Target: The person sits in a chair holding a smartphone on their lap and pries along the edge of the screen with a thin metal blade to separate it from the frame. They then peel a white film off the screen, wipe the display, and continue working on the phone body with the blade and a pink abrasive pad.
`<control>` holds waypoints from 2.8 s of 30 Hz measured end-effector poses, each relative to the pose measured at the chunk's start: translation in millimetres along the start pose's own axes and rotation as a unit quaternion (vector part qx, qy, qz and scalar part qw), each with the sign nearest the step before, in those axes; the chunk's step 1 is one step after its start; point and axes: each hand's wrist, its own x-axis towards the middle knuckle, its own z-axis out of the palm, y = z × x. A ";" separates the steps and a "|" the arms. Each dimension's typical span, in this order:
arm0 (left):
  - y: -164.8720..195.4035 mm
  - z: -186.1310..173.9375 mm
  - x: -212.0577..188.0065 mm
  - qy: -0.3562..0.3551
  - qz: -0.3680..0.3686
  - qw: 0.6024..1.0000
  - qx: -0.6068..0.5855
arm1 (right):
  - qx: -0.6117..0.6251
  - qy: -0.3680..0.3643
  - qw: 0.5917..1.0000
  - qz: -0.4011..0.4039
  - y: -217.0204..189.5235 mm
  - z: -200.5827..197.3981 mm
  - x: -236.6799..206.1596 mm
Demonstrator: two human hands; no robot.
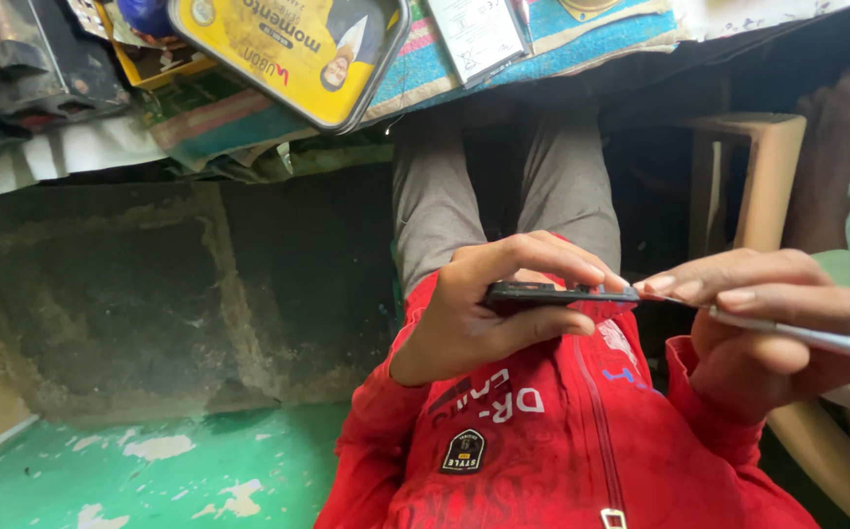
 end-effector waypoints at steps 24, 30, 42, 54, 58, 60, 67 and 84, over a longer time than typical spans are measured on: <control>-5.3 19.1 -13.6 0.044 -0.053 0.997 0.039 | -0.035 -0.237 0.970 -0.051 -19.0 -24.6 44.8; -5.5 23.0 -14.2 0.055 -0.067 0.995 0.048 | -0.087 -0.264 0.960 -0.028 -32.1 -23.3 49.6; -41.1 19.7 -25.2 0.115 -0.120 0.986 0.021 | -0.208 -0.495 0.840 0.083 -21.0 -15.2 91.7; -68.1 28.1 -39.6 0.143 -0.128 0.981 -0.010 | -0.120 -0.569 0.782 0.226 20.6 -15.8 93.0; -71.2 29.4 -41.9 0.139 -0.141 0.979 -0.038 | -0.099 -0.564 0.760 0.308 30.2 -23.4 85.5; -71.7 28.9 -42.0 0.131 -0.149 0.978 -0.061 | -0.105 -0.573 0.741 0.335 35.4 -26.9 86.1; -68.1 27.6 -39.5 0.109 -0.141 0.984 -0.027 | -0.086 -0.578 0.747 0.318 29.5 -37.5 90.2; -63.9 20.0 -41.0 0.101 -0.139 0.985 -0.030 | -0.126 -0.568 0.752 0.309 16.0 -30.7 94.8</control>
